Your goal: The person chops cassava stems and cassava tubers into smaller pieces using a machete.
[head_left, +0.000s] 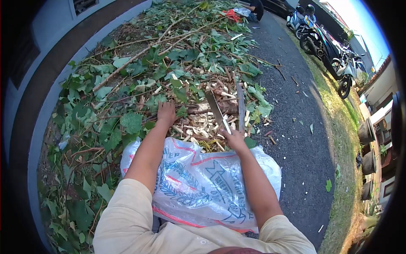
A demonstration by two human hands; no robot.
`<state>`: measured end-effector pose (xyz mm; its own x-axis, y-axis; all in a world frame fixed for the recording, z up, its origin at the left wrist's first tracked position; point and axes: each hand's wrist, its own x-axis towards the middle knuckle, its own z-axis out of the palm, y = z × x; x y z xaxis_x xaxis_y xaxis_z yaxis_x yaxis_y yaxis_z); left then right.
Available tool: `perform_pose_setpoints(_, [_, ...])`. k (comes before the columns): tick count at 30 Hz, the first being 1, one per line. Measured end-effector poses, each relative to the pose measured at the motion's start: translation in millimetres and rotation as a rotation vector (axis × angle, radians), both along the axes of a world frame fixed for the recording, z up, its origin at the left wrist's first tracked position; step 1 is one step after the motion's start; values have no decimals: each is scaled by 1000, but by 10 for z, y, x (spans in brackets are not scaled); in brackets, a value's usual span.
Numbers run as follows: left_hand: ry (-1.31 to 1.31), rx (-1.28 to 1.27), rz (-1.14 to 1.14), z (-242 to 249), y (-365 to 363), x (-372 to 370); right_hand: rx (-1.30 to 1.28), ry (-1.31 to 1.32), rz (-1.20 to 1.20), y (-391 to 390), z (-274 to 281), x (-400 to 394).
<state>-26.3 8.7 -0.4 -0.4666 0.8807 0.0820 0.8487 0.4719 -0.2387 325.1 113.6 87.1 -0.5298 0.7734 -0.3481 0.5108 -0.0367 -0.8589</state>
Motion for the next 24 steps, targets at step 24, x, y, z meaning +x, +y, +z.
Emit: perform_pose_setpoints(24, [-955, -258, -268, 1984, -51, 1057, -412, 768, -26, 29, 211, -345])
